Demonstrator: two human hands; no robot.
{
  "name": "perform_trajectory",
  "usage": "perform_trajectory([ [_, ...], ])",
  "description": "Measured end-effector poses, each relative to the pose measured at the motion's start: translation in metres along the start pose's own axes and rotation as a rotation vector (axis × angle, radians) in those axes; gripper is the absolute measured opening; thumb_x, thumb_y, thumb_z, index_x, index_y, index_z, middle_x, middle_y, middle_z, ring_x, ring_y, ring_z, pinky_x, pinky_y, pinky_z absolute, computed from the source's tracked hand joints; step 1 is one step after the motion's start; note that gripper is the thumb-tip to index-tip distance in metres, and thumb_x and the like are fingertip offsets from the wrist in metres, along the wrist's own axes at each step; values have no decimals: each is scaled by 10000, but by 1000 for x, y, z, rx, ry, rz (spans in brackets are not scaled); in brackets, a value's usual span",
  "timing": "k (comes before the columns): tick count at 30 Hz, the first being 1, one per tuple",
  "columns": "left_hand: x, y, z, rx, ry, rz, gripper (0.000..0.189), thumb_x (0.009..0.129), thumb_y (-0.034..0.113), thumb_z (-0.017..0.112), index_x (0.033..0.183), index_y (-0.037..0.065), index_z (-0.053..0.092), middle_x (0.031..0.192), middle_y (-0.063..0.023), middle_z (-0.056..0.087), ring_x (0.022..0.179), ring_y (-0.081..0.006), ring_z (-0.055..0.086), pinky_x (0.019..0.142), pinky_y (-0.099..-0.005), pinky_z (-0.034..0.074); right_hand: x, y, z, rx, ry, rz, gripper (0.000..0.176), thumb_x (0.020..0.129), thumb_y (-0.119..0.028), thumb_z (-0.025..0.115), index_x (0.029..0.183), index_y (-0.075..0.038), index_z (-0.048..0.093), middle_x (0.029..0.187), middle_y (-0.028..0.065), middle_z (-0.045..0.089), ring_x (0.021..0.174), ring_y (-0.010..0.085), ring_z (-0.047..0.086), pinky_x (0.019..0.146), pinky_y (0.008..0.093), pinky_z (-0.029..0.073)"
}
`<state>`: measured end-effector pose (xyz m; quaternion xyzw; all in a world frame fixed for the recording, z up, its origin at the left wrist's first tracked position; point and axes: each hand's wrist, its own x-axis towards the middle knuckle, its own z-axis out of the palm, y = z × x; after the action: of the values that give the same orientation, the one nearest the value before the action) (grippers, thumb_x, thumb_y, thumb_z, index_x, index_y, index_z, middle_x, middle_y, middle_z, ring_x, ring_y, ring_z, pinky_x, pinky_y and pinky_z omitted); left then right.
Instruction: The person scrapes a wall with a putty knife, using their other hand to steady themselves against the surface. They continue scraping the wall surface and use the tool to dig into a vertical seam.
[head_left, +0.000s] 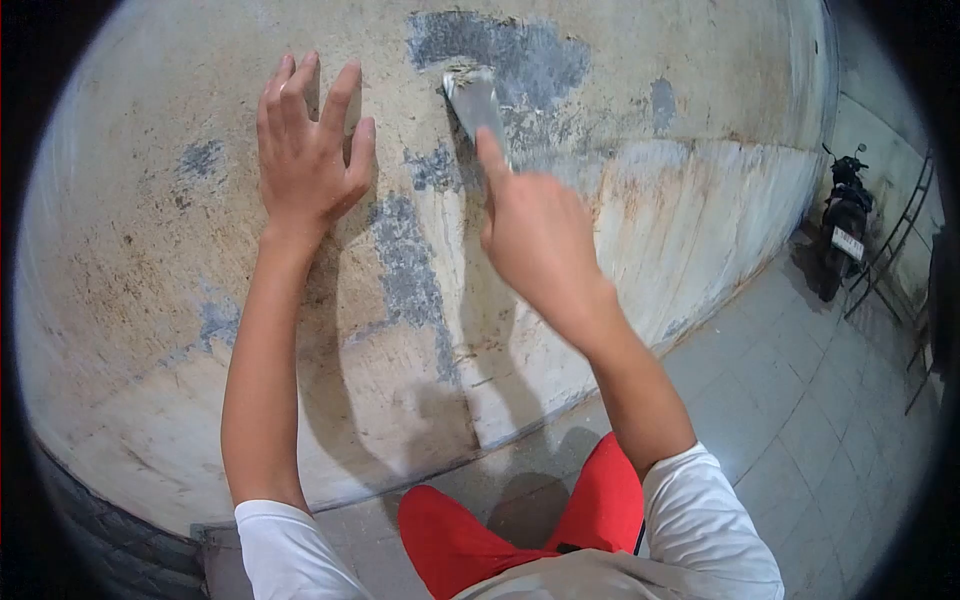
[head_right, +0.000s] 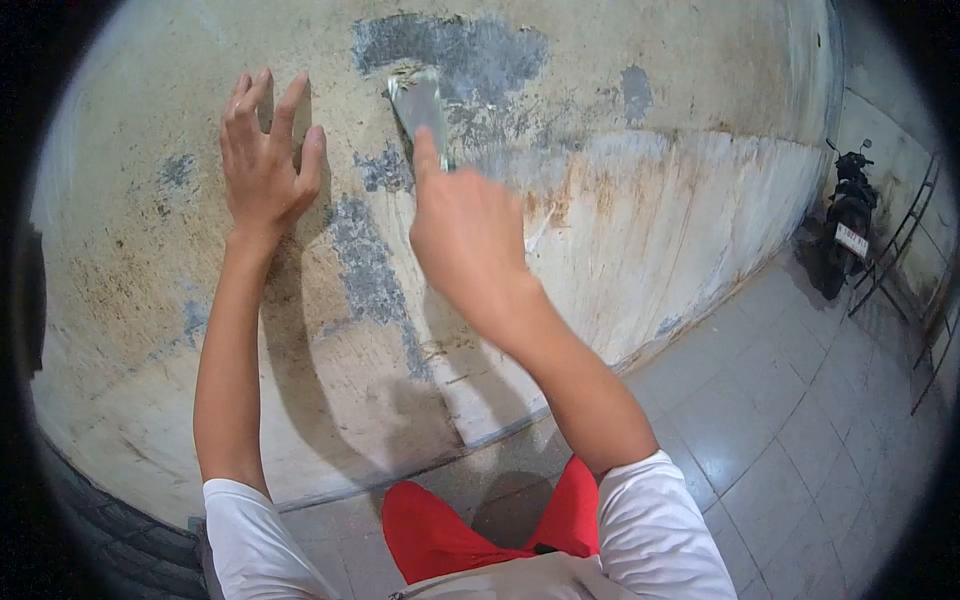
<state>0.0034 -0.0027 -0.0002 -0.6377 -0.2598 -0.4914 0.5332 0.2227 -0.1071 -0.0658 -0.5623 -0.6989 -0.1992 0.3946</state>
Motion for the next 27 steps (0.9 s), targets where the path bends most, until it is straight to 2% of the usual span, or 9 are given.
perform_trajectory([
  [3, 1, -1, -1, -8, -8, -5, 573, 953, 286, 655, 1510, 254, 526, 1510, -135, 439, 1483, -389, 362, 1214, -552, 316, 21, -3, -10, 80, 62, -17, 642, 867, -37, 613, 1497, 18, 503, 781, 264, 688, 730, 450, 688, 697, 572, 534],
  [5, -1, 0, -1, -12, -5, -1, 573, 952, 284, 655, 1511, 257, 527, 1510, -138, 438, 1482, -389, 362, 1214, -553, 319, 7, -7, -7, 12, 19, 45, 659, 850, -32, 612, 1497, 24, 499, 791, 256, 694, 742, 449, 688, 713, 560, 541],
  [9, -1, -1, 0, 3, -4, 4, 577, 951, 286, 656, 1513, 257, 526, 1515, -141, 434, 1481, -389, 363, 1211, -548, 326, -6, -6, -5, -2, -3, 24, 650, 850, -24, 593, 1491, 32, 500, 801, 255, 698, 757, 444, 690, 714, 557, 541],
  [15, -1, -1, 1, 3, -14, 3, 587, 953, 289, 654, 1522, 264, 513, 1527, -133, 429, 1486, -382, 359, 1215, -553, 321, 25, 0, -14, 58, 170, -24, 630, 867, -31, 592, 1488, 25, 503, 782, 255, 688, 751, 443, 688, 704, 553, 552],
  [17, -2, -2, 2, 2, -9, 4, 586, 955, 289, 651, 1523, 266, 511, 1528, -130, 428, 1487, -385, 356, 1218, -560, 316, -5, 0, -10, 38, 14, 17, 619, 893, -46, 591, 1502, 11, 495, 775, 252, 684, 741, 443, 685, 706, 545, 556],
  [20, -3, -3, 2, -5, -6, 8, 581, 956, 290, 652, 1521, 266, 515, 1529, -134, 428, 1485, -389, 360, 1215, -563, 316, -46, -1, 10, 10, -79, 110, 613, 911, -51, 588, 1514, -11, 491, 772, 249, 682, 732, 442, 681, 696, 549, 550],
  [24, -2, -3, 2, 7, -12, 15, 584, 956, 289, 653, 1522, 260, 515, 1530, -140, 426, 1482, -395, 366, 1211, -564, 316, -48, 2, 18, 68, -28, 108, 618, 908, -47, 593, 1519, -28, 497, 778, 245, 686, 723, 444, 679, 695, 556, 544],
  [26, -2, -2, 1, -2, -9, 16, 584, 952, 287, 657, 1519, 254, 519, 1531, -145, 423, 1480, -399, 370, 1210, -566, 314, -40, 0, 8, 107, -58, 74, 678, 820, 6, 583, 1493, 52, 509, 762, 261, 694, 719, 432, 717, 673, 533, 574],
  [27, -2, -2, 1, -4, -14, 16, 584, 952, 287, 657, 1519, 254, 519, 1531, -145, 423, 1480, -399, 370, 1210, -566, 314, -37, 1, 8, 108, -63, 78, 678, 820, 6, 583, 1493, 52, 509, 762, 261, 694, 719, 432, 717, 673, 533, 574],
])
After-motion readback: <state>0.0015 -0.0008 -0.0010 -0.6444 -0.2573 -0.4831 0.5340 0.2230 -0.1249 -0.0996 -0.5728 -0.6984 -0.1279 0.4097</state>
